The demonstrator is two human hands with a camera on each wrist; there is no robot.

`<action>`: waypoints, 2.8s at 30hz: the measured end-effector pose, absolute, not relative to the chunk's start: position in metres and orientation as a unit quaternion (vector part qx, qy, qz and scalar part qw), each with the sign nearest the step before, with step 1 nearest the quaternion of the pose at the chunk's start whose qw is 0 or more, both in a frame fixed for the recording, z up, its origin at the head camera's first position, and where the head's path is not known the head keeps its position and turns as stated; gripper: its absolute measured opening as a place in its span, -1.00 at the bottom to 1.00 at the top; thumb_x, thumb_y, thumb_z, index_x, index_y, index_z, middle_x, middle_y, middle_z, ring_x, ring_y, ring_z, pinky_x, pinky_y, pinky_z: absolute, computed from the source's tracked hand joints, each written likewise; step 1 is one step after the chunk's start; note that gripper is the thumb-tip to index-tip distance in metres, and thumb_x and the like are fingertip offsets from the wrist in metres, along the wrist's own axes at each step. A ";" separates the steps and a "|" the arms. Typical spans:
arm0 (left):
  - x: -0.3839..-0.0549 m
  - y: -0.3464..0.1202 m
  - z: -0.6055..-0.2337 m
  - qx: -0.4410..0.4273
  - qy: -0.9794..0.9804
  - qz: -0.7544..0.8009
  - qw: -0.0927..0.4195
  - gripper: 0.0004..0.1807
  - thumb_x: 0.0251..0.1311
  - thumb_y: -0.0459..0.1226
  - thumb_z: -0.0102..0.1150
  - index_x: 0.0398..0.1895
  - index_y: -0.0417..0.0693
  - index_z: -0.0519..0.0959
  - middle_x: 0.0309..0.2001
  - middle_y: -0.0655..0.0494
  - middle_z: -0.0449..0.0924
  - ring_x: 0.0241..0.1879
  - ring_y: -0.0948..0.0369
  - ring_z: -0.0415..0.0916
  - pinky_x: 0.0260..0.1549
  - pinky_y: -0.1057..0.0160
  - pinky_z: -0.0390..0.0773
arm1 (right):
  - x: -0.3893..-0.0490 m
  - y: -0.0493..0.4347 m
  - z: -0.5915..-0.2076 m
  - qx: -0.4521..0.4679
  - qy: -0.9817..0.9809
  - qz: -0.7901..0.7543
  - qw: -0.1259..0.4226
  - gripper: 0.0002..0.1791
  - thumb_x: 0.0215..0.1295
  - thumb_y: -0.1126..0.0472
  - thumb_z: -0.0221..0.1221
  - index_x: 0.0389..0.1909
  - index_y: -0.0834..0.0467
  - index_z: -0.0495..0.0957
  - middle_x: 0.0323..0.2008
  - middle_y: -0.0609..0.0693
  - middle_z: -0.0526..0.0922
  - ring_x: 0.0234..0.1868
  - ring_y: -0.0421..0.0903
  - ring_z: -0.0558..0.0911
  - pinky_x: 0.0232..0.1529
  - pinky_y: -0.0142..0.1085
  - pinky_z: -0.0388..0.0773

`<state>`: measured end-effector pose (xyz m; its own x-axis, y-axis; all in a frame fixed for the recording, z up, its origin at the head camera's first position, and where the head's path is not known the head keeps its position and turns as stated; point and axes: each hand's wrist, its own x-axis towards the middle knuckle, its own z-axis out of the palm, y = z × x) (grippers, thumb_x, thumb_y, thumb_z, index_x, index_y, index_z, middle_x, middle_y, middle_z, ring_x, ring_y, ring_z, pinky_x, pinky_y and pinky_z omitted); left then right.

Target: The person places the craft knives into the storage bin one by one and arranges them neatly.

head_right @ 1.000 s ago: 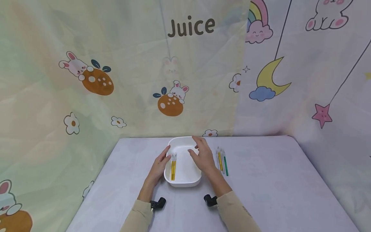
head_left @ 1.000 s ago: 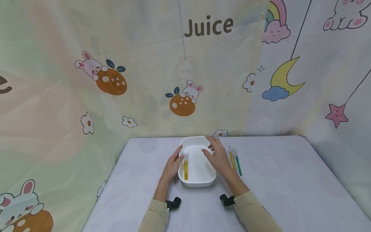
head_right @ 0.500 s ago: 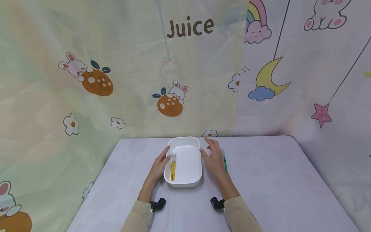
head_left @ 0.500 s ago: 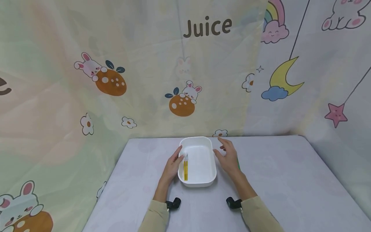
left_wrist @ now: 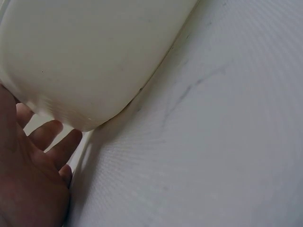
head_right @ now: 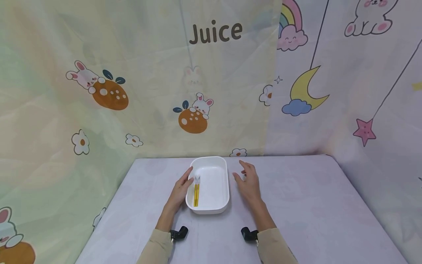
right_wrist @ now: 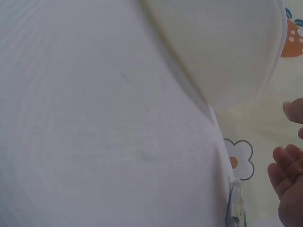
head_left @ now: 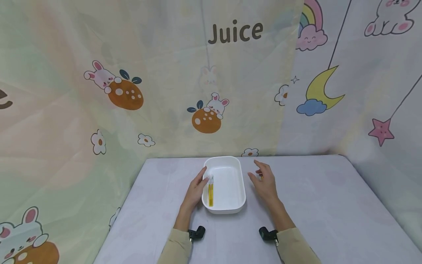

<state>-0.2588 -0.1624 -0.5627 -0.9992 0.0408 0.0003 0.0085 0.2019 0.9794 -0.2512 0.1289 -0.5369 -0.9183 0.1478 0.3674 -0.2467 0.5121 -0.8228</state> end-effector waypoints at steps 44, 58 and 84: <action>-0.259 -0.162 -0.563 0.026 0.774 0.633 0.003 -0.43 0.57 -0.12 0.00 0.58 0.42 0.29 0.62 0.37 0.16 0.67 0.18 -0.03 0.63 -0.08 -0.01 | -0.256 0.142 -0.554 -0.020 -0.928 0.355 0.109 -0.43 0.36 0.22 0.32 0.35 0.29 0.49 0.34 0.36 0.48 0.33 0.33 0.50 0.28 0.32 0.36; -0.259 -0.162 -0.562 0.019 0.775 0.632 0.009 -0.43 0.57 -0.10 0.00 0.58 0.41 0.29 0.61 0.40 0.18 0.66 0.21 -0.02 0.64 -0.06 -0.01 | -0.251 0.136 -0.548 0.019 -0.946 0.305 0.110 -0.50 0.23 0.32 0.40 0.21 0.30 0.61 -0.06 0.24 0.69 -0.05 0.17 0.67 0.09 0.28 0.50; -0.258 -0.161 -0.561 0.014 0.778 0.628 0.007 -0.44 0.57 -0.10 0.01 0.57 0.46 0.29 0.60 0.42 0.18 0.66 0.22 -0.02 0.64 -0.06 -0.01 | -0.252 0.127 -0.539 0.041 -0.973 0.224 0.045 -0.60 0.36 0.20 0.34 0.20 0.12 0.69 -0.21 0.10 0.82 0.07 0.17 0.72 0.24 0.36 0.37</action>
